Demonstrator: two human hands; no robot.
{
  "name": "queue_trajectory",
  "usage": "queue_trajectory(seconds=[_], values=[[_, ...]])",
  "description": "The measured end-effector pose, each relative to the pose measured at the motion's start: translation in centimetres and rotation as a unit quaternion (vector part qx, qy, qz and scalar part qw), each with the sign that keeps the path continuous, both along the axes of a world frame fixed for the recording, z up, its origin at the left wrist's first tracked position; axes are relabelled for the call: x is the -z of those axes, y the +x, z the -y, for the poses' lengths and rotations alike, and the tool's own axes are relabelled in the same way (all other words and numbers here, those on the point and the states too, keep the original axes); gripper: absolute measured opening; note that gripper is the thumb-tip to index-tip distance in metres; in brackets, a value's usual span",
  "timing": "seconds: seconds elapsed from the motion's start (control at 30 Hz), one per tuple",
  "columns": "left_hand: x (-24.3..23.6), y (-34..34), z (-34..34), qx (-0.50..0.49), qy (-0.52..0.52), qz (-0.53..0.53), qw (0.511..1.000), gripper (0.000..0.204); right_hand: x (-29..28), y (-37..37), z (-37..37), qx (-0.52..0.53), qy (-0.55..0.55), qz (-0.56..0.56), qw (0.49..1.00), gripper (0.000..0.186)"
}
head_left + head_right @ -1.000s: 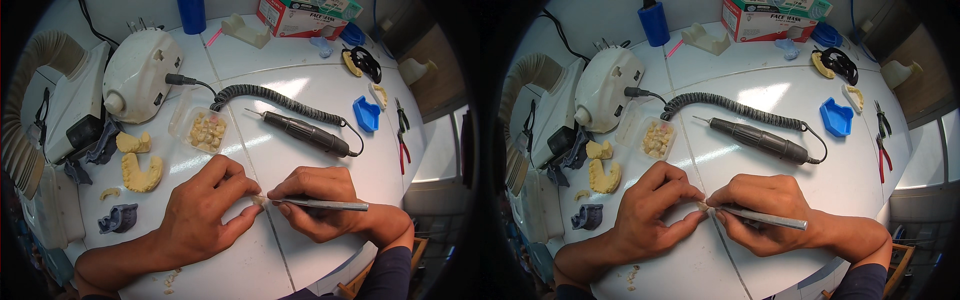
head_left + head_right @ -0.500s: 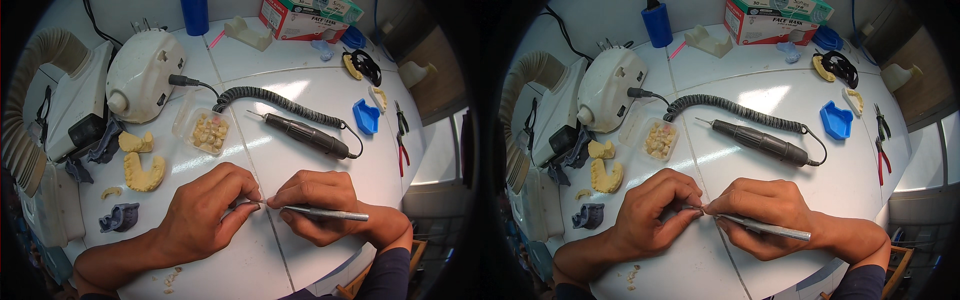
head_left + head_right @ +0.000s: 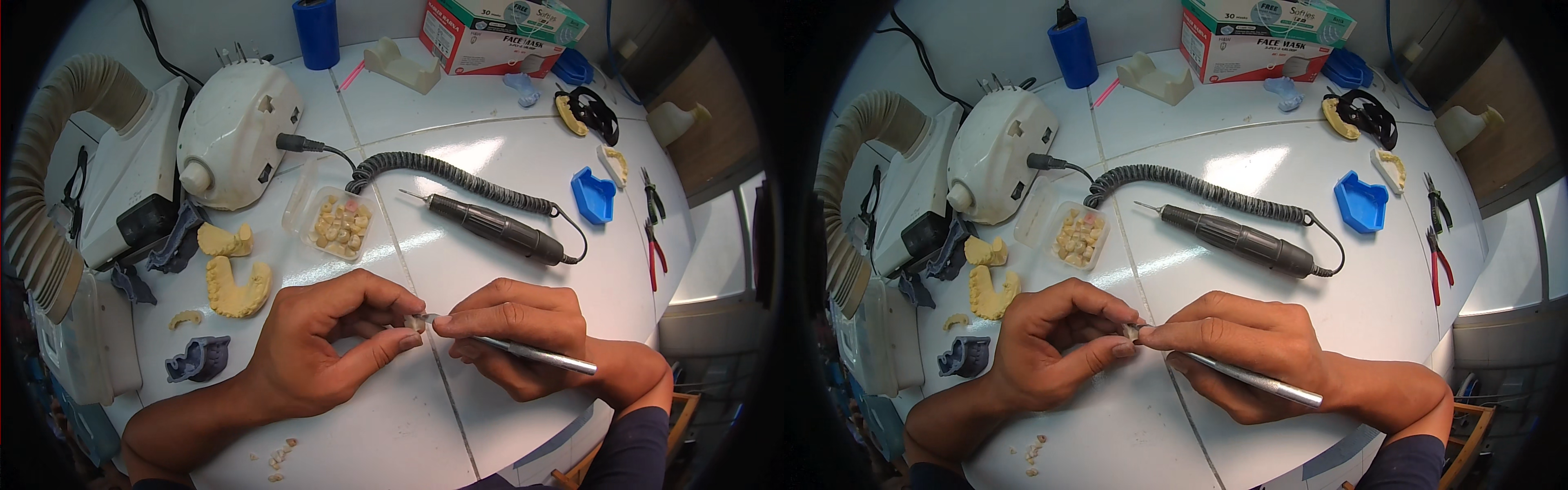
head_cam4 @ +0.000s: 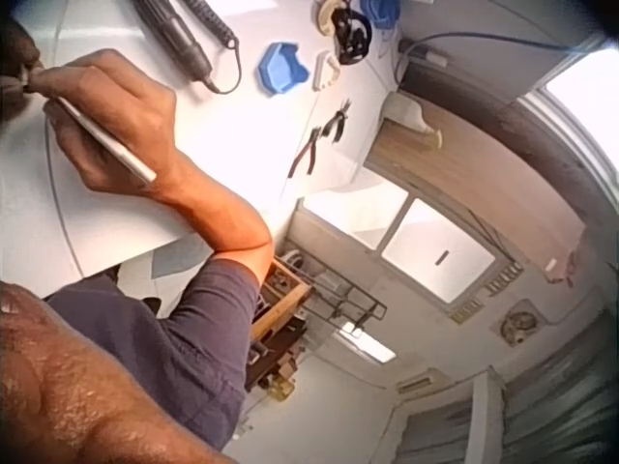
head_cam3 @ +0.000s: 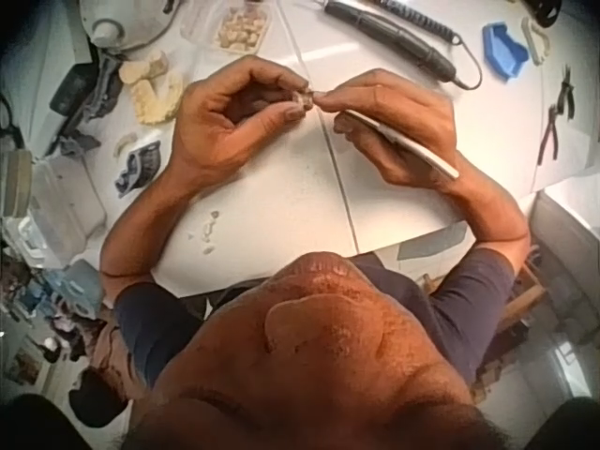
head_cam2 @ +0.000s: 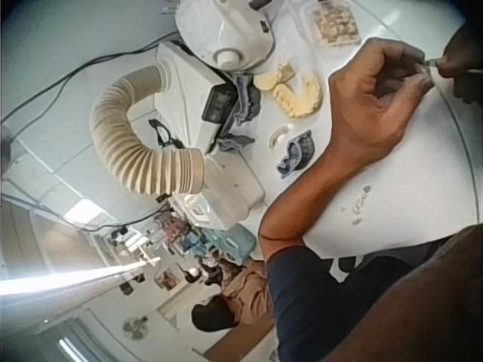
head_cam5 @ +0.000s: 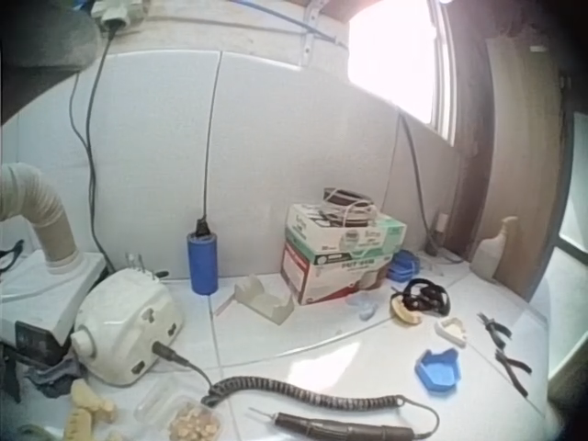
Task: The recorder is polishing and finishing a dental prosthesis using a rotary tool and a precision blade.
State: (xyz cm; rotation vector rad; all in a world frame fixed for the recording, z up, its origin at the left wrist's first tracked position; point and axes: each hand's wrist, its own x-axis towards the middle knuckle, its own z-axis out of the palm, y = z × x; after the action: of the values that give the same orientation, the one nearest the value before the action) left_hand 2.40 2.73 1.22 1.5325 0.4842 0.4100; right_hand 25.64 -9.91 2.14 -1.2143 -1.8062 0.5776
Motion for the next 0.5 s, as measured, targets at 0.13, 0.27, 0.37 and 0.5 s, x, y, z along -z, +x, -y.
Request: queue_trajectory(seconds=[0.13,0.27,0.37,0.5], values=[[-0.01,0.02,-0.19,0.024,0.043,0.007,0.999,0.028,0.16,-0.04,-0.04,-0.001,-0.003,-0.008,1.000,0.041],[-0.06,0.07,-0.07,0.011,0.044,-0.032,0.998,0.030,0.14,0.05,0.08,-0.020,-0.017,-0.026,0.999,0.038],[-0.07,0.10,0.07,0.000,0.018,-0.041,0.999,0.029,0.21,0.04,0.08,-0.009,-0.012,-0.013,1.000,0.034],[-0.19,-0.05,0.04,0.000,0.009,-0.062,0.998,0.025,-0.19,0.12,0.50,0.006,-0.091,-0.028,0.995,0.029]])
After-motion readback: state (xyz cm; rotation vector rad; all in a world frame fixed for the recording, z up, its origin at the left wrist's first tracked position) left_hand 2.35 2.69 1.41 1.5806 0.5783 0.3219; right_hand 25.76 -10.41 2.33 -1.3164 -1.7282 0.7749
